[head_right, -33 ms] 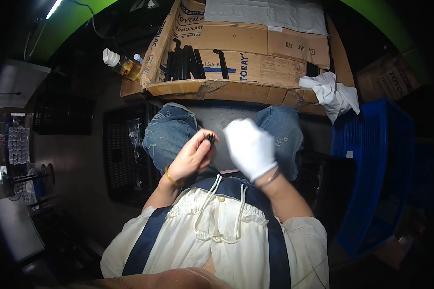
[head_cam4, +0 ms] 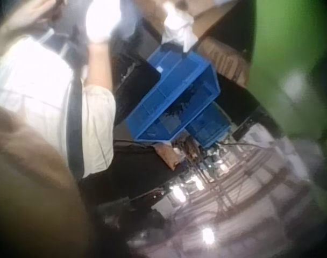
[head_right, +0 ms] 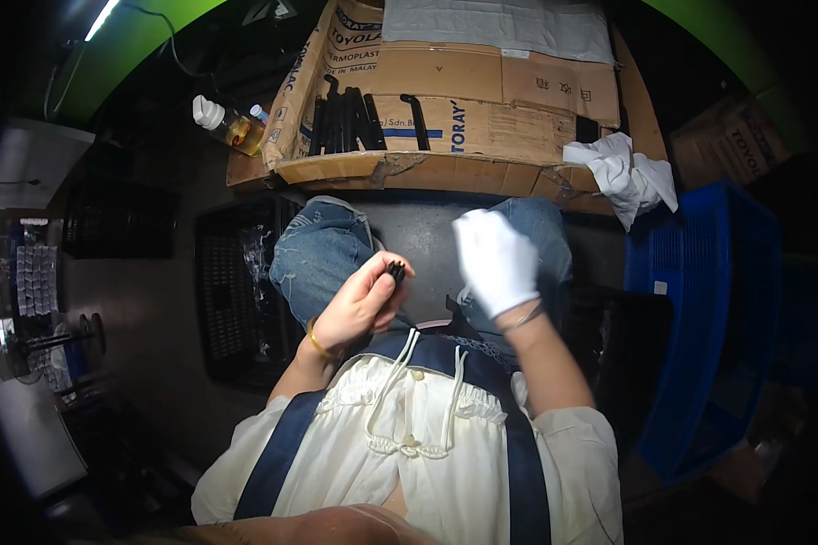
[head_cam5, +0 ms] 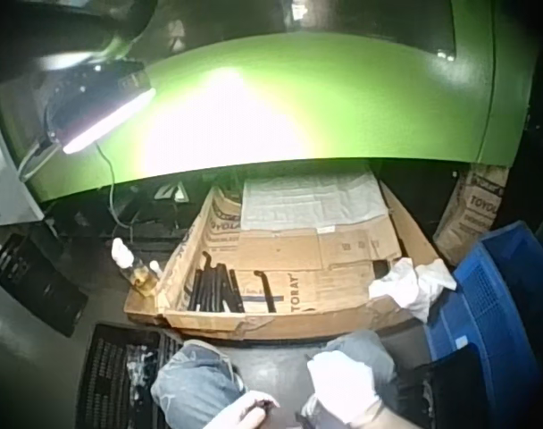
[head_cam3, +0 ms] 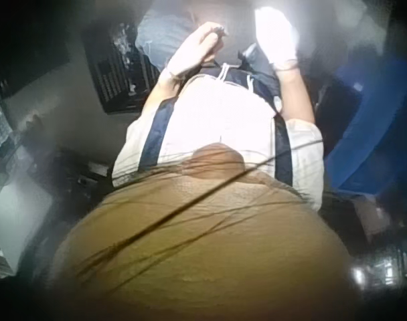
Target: Inspecting black plastic molded components, checking for defects and placing them in a basket.
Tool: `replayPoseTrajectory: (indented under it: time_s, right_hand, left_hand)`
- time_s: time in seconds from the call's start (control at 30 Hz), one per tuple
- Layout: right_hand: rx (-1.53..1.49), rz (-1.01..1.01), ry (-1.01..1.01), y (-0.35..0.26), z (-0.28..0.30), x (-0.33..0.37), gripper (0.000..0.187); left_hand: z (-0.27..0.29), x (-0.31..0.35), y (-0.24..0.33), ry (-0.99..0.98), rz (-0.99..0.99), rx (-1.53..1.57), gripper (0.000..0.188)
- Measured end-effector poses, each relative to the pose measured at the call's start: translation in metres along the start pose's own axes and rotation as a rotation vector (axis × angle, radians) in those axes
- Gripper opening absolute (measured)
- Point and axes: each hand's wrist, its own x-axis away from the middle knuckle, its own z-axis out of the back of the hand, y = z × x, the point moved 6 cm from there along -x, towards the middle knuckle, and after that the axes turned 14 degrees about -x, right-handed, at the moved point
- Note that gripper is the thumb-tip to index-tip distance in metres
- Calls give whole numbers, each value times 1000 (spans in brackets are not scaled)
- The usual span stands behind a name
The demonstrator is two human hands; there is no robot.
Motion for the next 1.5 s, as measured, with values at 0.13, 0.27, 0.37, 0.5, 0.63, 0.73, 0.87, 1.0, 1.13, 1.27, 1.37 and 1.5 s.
replayPoseTrajectory:
  time_s: [0.13,0.27,0.37,0.5,0.63,0.73,0.87,1.0,1.13,1.27,1.37,1.5]
  right_hand:
    - [-758,-176,-33,1,-8,7,19]
    - [-1116,-277,18,-22,-27,16,27]
    - [-1117,-215,-47,-27,-25,7,26]
    - [-1093,-160,-162,-32,-16,7,22]
    - [-1094,-231,-57,-36,-9,23,15]
    - [-909,-69,-53,-50,-6,29,13]
    - [-820,-28,-59,-55,-8,32,13]
    - [-822,-71,-119,-55,-12,32,12]
    - [-806,-37,-102,-55,-9,31,11]
    - [-828,-79,-140,-53,-11,34,11]
    - [-813,-66,-168,-50,-16,35,11]
    - [-596,56,-123,-41,-19,31,12]
  left_hand:
    - [25,-8,7,378,-82,-352,28]
    - [21,-14,29,618,-483,-619,27]
    - [12,-18,11,416,-334,-141,37]
    - [6,-19,-2,257,-265,217,47]
    - [19,-18,3,371,-532,89,37]
    - [25,-15,0,417,-577,-3,38]
    - [26,-12,0,484,-616,-176,40]
    - [27,-11,2,515,-626,-229,40]
    - [28,-9,4,546,-631,-311,39]
    - [29,-10,5,553,-642,-380,38]
    - [29,-10,10,550,-665,-432,38]
    - [24,-1,23,549,-802,-534,40]
